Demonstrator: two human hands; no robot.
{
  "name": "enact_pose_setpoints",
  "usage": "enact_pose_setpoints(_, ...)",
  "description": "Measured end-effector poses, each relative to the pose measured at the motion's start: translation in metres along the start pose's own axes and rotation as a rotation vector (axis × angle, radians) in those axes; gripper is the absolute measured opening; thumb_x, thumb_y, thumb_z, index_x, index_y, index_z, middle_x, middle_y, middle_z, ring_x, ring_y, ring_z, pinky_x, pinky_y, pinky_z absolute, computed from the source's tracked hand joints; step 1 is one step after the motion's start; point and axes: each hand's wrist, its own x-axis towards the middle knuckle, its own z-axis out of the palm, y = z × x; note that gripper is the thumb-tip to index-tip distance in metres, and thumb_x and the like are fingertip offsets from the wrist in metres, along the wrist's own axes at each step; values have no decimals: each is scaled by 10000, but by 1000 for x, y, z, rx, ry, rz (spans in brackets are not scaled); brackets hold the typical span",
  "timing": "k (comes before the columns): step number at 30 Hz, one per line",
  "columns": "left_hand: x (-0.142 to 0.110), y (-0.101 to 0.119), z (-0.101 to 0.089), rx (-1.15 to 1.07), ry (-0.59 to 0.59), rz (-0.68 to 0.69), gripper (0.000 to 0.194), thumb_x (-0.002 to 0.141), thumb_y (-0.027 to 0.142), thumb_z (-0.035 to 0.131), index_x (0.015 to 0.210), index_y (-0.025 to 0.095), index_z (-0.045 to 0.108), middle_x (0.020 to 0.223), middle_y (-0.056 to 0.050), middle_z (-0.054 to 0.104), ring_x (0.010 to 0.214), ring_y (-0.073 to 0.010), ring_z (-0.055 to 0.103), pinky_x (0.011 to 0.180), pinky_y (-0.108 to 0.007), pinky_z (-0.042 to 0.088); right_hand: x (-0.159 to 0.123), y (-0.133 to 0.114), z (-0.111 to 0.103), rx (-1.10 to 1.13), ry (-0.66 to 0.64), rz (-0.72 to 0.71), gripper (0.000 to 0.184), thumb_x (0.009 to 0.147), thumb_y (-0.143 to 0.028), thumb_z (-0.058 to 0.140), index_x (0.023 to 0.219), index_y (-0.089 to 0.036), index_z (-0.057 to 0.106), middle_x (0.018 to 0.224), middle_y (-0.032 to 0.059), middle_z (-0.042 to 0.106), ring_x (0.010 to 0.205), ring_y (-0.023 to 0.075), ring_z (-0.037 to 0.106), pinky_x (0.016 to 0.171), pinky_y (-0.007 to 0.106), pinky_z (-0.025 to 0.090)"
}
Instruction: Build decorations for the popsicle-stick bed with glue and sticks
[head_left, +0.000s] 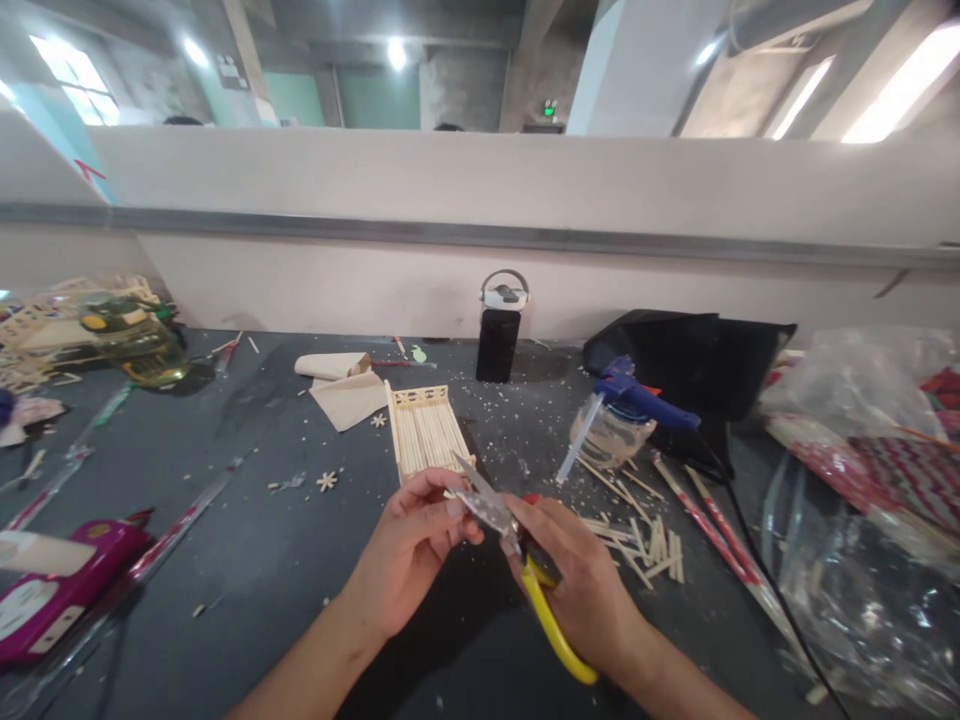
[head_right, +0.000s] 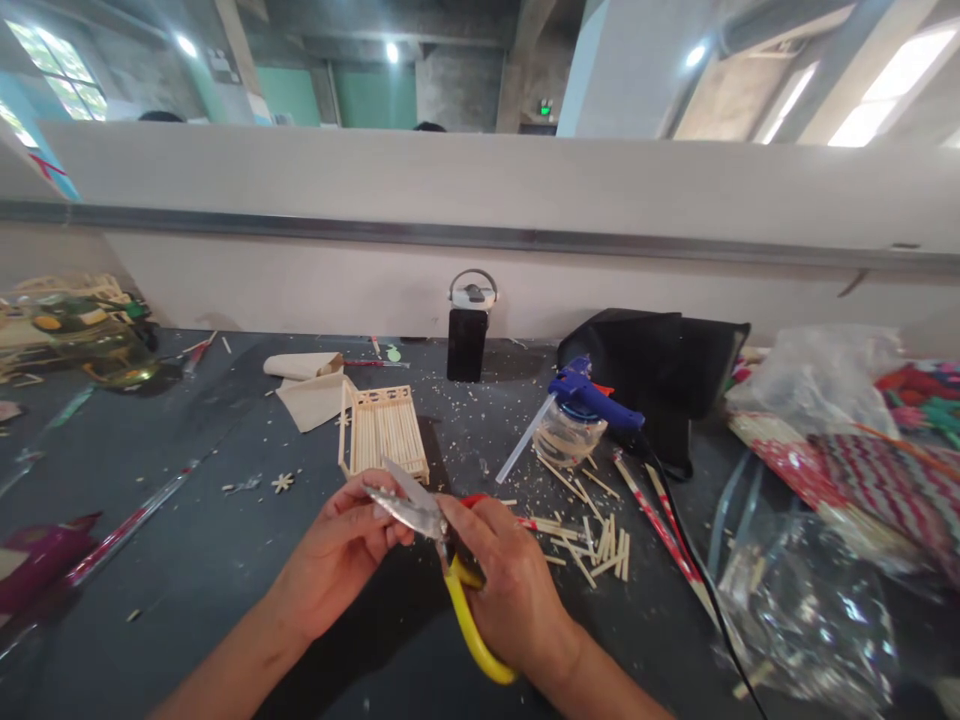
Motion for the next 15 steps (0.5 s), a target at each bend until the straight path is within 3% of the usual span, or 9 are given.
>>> enact_pose_setpoints(5,2,2,0,53,-20,14,165,726,154,754,877,130,692,800,-51,693,663,-117,613,640,-216,508,1,0,1,-38,-42,18,554,815,-39,515,1320,-264,483,984,87,587,883,245,606,773,393,540)
enact_pose_setpoints(15,1,3,0,44,-42,-20,136,673,116,771,772,130,680,657,-14,655,559,-99,564,582,-226,488,-2,1,1,-45,-75,11,595,786,-14,522,1330,-251,473,1004,93,587,890,246,601,780,401,543)
